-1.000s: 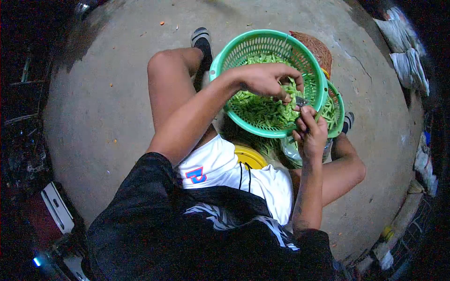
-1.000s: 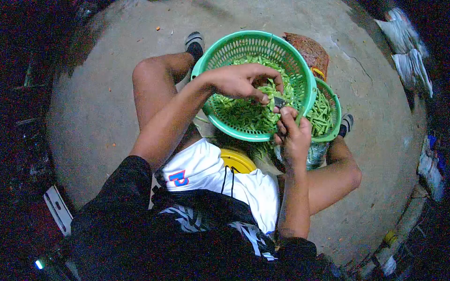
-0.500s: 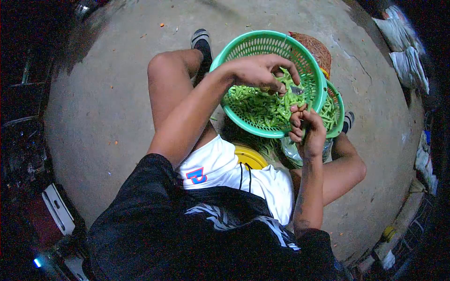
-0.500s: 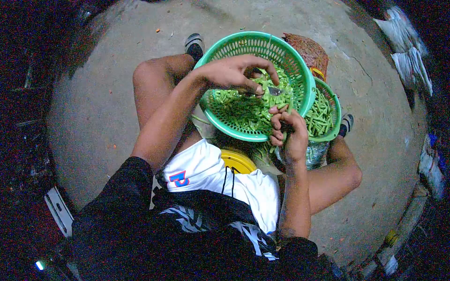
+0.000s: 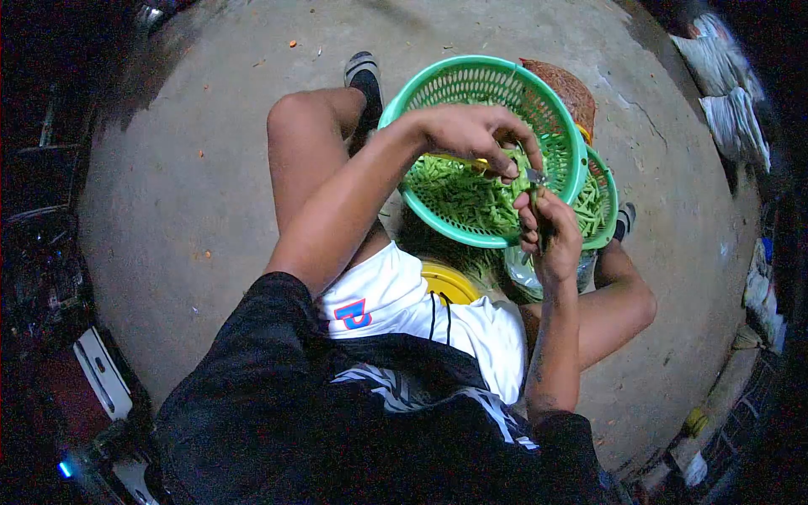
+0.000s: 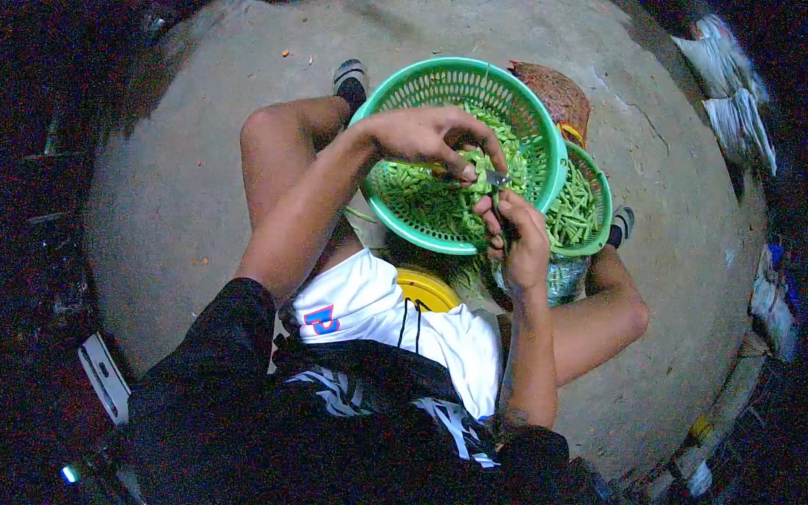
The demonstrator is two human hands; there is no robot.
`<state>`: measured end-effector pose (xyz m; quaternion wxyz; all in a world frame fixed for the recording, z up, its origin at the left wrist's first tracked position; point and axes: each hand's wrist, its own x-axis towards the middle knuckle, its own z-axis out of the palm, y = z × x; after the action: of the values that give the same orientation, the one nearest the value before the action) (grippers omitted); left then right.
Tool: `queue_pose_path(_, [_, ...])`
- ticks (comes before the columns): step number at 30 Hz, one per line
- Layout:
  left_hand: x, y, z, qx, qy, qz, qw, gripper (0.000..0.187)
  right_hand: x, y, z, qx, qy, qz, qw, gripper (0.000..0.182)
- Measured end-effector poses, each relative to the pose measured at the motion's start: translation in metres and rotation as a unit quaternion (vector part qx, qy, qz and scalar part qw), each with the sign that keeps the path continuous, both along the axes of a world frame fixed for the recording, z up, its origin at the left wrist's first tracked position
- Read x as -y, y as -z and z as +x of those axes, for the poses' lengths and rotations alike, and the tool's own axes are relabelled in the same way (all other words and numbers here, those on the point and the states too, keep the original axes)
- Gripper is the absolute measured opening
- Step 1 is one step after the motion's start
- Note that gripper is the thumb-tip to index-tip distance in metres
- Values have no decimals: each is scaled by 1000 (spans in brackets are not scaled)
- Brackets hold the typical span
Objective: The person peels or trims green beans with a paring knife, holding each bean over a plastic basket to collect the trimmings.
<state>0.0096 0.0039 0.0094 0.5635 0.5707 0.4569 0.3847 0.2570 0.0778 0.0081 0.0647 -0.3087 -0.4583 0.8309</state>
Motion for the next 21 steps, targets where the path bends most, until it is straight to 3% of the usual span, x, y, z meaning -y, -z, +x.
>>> queue_pose_path(1, [0, -2, 1, -43, 8, 23, 999, 38, 2, -3, -2, 16, 6, 30, 999, 36])
queue_pose_path(5, [-2, 13, 4, -17, -16, 80, 997, 39, 11, -2, -8, 66, 48, 153, 985, 34])
queue_pose_path(7, [0, 11, -1, 70, -60, 56, 994, 40, 6, -5, -2, 49, 43, 109, 992, 34])
queue_pose_path(10, [7, 1, -15, 36, -74, -29, 996, 38, -1, -3, 5, 24, 44, 64, 997, 33])
queue_pose_path(15, [6, 5, -8, -19, -91, -14, 996, 39, 2, 5, 4, 60, 63, 245, 966, 23])
queue_pose_path(18, [5, 6, -6, -63, -106, 11, 992, 40, 2, 4, 5, 60, 70, 226, 970, 23])
queue_pose_path(21, [6, 2, -5, -53, -123, -57, 989, 41, 0, 8, 7, 39, 74, 242, 967, 22])
